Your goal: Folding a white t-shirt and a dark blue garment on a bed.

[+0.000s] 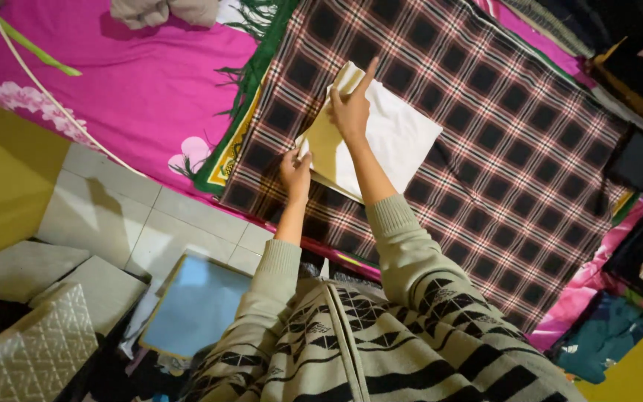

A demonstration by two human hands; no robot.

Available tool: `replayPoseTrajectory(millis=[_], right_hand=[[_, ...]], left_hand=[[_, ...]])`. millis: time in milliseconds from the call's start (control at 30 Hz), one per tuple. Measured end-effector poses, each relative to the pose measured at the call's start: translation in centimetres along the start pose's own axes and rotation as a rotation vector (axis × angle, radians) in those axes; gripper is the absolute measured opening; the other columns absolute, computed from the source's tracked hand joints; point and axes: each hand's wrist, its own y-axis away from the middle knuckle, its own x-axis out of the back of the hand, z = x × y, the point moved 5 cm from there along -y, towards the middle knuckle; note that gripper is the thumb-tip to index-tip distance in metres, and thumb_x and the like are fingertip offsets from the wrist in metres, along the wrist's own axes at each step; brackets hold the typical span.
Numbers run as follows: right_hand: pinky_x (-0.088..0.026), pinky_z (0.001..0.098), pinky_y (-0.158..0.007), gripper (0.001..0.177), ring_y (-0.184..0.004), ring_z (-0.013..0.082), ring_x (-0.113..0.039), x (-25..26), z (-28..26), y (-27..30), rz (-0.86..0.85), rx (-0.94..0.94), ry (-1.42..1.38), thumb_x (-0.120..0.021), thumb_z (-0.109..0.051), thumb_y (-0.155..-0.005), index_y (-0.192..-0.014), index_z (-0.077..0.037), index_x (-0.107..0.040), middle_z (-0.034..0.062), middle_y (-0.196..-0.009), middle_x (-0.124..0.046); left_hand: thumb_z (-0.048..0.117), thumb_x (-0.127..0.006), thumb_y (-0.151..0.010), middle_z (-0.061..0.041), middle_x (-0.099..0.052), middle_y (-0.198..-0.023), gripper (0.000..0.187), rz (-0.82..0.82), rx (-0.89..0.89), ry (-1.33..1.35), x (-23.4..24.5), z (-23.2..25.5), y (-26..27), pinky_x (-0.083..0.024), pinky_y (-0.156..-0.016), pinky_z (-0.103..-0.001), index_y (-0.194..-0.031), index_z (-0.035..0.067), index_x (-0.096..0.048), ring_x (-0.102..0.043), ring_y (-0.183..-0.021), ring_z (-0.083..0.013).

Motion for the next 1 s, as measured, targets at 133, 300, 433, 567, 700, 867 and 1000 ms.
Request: replayPoseTrajectory(millis=[133,300,433,567,700,867,1000], right_hand=[[-0.054,0.0517,-0.091,0.082,-0.104,0.0386,-0.072,0.3,3.3,1.0,0.104,0.291,0.453,-0.061,-0.024,-0.106,-0.17,-0.024,-0.01,0.0142,-0.098,-0.075],[-0.004,0.0734,-0.117,0.066,-0.155,0.0421,-0.003,-1.0,5.3,0.4,0.151,0.592,1.009,-0.055,-0.049,-0.104,-0.162,-0.027,-0.031,0.0126,-0.17,-0.013],[-0.001,0.0762,-0.117,0.067,-0.157,0.0433,0.0,-0.8,7.3,0.4,0.068,0.517,0.958,-0.048,-0.054,-0.106,-0.164,-0.028,-0.028,0.0124,-0.172,-0.008],[0.0,0.0807,-0.116,0.093,-0.159,0.0461,0.002,0.8,5.4,5.6,0.009,0.639,0.838,-0.056,-0.068,-0.093,-0.167,-0.024,-0.022,0.0132,-0.175,-0.007],[0.002,0.086,-0.105,0.109,-0.15,0.0528,0.003,1.2,5.3,12.0,-0.22,0.575,0.894,-0.068,-0.071,-0.072,-0.159,-0.024,-0.022,0.014,-0.167,-0.011],[-0.004,0.0824,-0.114,0.093,-0.159,0.0474,-0.009,0.3,9.0,10.1,-0.135,0.491,0.717,-0.064,-0.023,-0.079,-0.164,-0.024,-0.027,0.0055,-0.171,-0.025],[-0.007,0.0781,-0.116,0.078,-0.157,0.045,-0.014,2.2,8.2,8.8,-0.252,0.322,0.439,-0.058,0.001,-0.089,-0.16,-0.025,-0.039,0.0044,-0.168,-0.036]], left_hand=[[0.015,-0.075,-0.088,-0.006,-0.066,-0.094,0.032,0.003,0.097,-0.133,0.1,4.2,1.6,-0.053,-0.068,-0.041,-0.114,0.0,-0.062,-0.06,-0.077,-0.0214],[0.015,-0.079,-0.084,-0.025,-0.064,-0.105,0.034,0.149,-0.414,-0.631,-0.1,9.1,3.8,-0.051,-0.085,-0.045,-0.111,0.0,-0.064,-0.062,-0.095,-0.04],[0.023,-0.083,-0.08,-0.022,-0.068,-0.096,0.042,0.168,-0.462,-0.849,1.4,7.6,2.9,-0.044,-0.084,-0.051,-0.108,-0.004,-0.065,-0.061,-0.092,-0.0429],[0.028,-0.081,-0.086,-0.016,-0.071,-0.092,0.033,-0.011,-0.177,-0.698,2.4,2.5,-0.7,-0.053,-0.079,-0.044,-0.099,0.0,-0.07,-0.067,-0.085,-0.0328],[0.019,-0.074,-0.086,-0.012,-0.069,-0.093,0.025,-0.212,0.296,-0.049,0.9,2.2,-0.4,-0.059,-0.064,-0.037,-0.1,-0.002,-0.069,-0.066,-0.077,-0.0193],[0.012,-0.073,-0.087,-0.011,-0.07,-0.098,0.029,-0.276,0.31,0.029,-1.3,3.9,0.9,-0.059,-0.07,-0.031,-0.109,-0.003,-0.063,-0.068,-0.082,-0.0168],[0.004,-0.065,-0.091,-0.006,-0.069,-0.112,0.039,-0.387,0.486,0.44,-2.6,6.2,2.7,-0.055,-0.082,-0.028,-0.13,0.004,-0.062,-0.067,-0.099,-0.0145]])
